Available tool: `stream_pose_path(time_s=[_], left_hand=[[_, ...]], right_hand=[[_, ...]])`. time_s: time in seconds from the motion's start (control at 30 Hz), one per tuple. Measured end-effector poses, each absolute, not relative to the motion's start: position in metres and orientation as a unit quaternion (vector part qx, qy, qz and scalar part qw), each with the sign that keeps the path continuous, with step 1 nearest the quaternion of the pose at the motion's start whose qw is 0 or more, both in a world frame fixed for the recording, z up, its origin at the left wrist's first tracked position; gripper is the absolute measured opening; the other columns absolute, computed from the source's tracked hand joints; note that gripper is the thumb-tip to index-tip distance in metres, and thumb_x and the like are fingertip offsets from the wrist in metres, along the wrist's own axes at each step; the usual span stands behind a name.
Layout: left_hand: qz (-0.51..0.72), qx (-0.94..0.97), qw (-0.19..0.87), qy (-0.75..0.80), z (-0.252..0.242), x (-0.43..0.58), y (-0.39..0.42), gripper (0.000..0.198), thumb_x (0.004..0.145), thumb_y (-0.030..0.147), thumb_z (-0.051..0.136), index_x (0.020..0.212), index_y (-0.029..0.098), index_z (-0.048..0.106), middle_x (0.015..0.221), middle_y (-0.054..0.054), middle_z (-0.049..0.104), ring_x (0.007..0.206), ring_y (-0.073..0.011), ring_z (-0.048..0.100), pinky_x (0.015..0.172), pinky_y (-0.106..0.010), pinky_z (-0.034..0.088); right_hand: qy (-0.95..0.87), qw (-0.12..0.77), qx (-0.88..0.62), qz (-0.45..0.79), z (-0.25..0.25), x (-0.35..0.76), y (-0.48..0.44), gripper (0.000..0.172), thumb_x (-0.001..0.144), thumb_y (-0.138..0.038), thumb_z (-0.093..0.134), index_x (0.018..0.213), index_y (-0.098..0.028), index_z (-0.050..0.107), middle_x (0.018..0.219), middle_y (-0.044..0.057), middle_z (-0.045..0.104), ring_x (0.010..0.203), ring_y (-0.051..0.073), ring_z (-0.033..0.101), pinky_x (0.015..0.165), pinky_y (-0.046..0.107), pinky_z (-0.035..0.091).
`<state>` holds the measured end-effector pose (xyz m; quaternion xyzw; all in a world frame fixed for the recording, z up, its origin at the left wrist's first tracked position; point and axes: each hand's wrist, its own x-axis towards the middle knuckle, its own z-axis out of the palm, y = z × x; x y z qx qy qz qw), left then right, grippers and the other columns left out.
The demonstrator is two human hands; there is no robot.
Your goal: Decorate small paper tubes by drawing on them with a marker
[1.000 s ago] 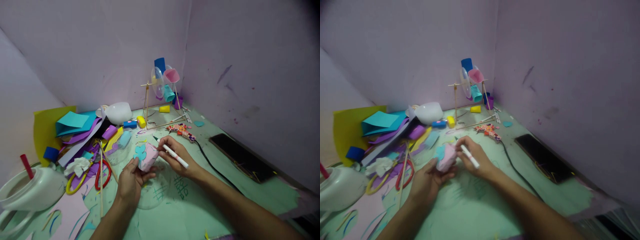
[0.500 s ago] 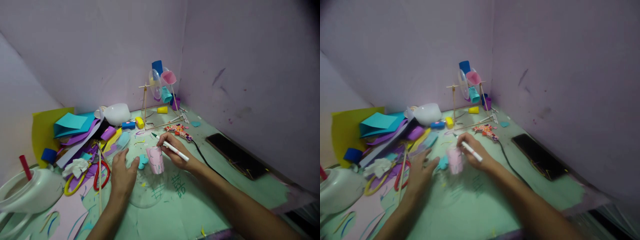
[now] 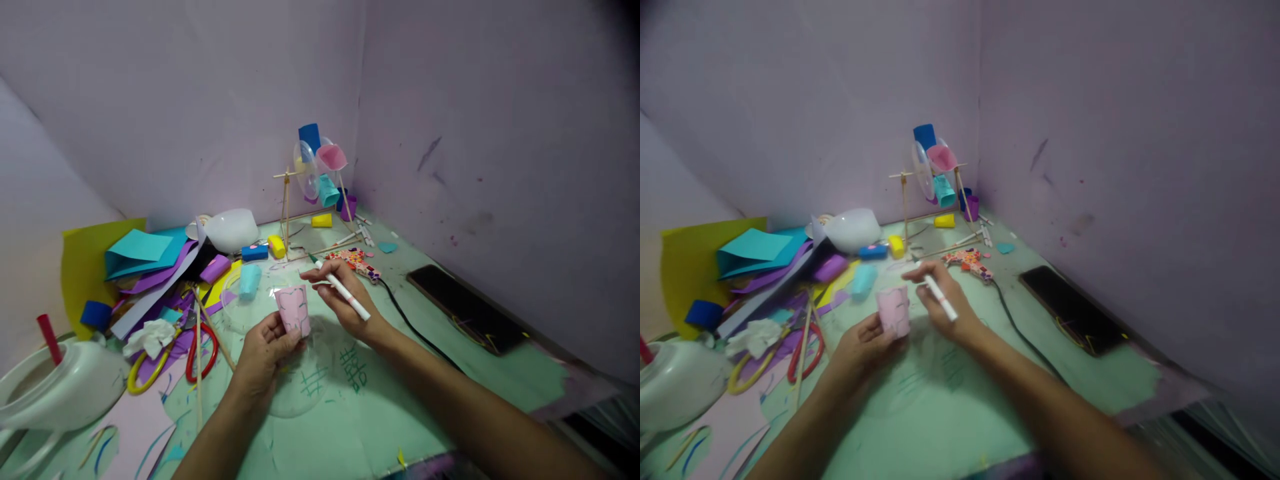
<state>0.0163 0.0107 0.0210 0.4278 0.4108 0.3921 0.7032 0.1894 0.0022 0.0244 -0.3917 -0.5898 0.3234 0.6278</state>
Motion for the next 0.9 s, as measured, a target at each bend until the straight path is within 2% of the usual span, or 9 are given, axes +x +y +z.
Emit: stream_pose_path(time_s=[0.1,0.33,0.43,0.6,0.77,0.9], left_hand=[[0.408,0.404,0.715,0.4,0.02,0.017,0.01,0.047,0.056,0.026,0.083,0.099,0.011,0.07,0.085,-0.009,0.071,0.071,-0.0173,0.064,0.064,-0.027,0.052],[0.411,0.38,0.747,0.36,0.019,0.017,0.01,0.041,0.059,0.025,0.082,0.096,0.011,0.072,0.088,-0.01,0.07,0.069,-0.0172,0.064,0.06,-0.026,0.052],[0.416,0.373,0.75,0.354,0.018,0.018,0.01,0.041,0.059,0.025,0.082,0.096,0.011,0.072,0.091,-0.011,0.07,0.07,-0.0176,0.064,0.06,-0.027,0.052],[0.414,0.393,0.738,0.359,0.018,0.02,0.009,0.045,0.06,0.027,0.081,0.101,0.01,0.07,0.086,-0.011,0.071,0.07,-0.0179,0.064,0.06,-0.026,0.051],[0.423,0.413,0.701,0.398,0.019,0.021,0.008,0.054,0.057,0.03,0.083,0.105,0.011,0.068,0.087,-0.012,0.073,0.07,-0.0197,0.066,0.06,-0.027,0.051],[0.423,0.438,0.677,0.413,0.02,0.02,0.008,0.059,0.055,0.029,0.084,0.108,0.011,0.067,0.086,-0.012,0.074,0.072,-0.0213,0.067,0.062,-0.028,0.052]], right_hand=[[-0.513,0.647,-0.401,0.396,0.025,0.189,0.001,0.02,0.081,-0.02,0.054,0.095,-0.024,0.041,0.107,0.008,0.064,0.1,0.021,0.062,0.086,0.044,0.047],[-0.479,0.596,-0.394,0.51,0.025,0.181,-0.004,0.034,0.072,-0.021,0.063,0.096,-0.024,0.039,0.108,0.006,0.059,0.093,0.019,0.062,0.082,0.04,0.049],[-0.491,0.573,-0.392,0.527,0.027,0.178,-0.005,0.041,0.068,-0.02,0.067,0.096,-0.025,0.038,0.109,0.005,0.054,0.093,0.019,0.061,0.076,0.036,0.05],[-0.529,0.549,-0.374,0.529,0.023,0.177,-0.006,0.053,0.063,-0.019,0.074,0.101,-0.025,0.037,0.111,0.004,0.048,0.087,0.017,0.061,0.076,0.036,0.05],[-0.547,0.532,-0.399,0.508,0.018,0.176,-0.005,0.051,0.065,-0.016,0.07,0.103,-0.025,0.037,0.104,0.003,0.049,0.082,0.017,0.061,0.069,0.033,0.05],[-0.542,0.538,-0.394,0.511,0.017,0.175,-0.006,0.049,0.066,-0.016,0.069,0.102,-0.025,0.038,0.103,0.002,0.049,0.082,0.016,0.062,0.069,0.032,0.051]])
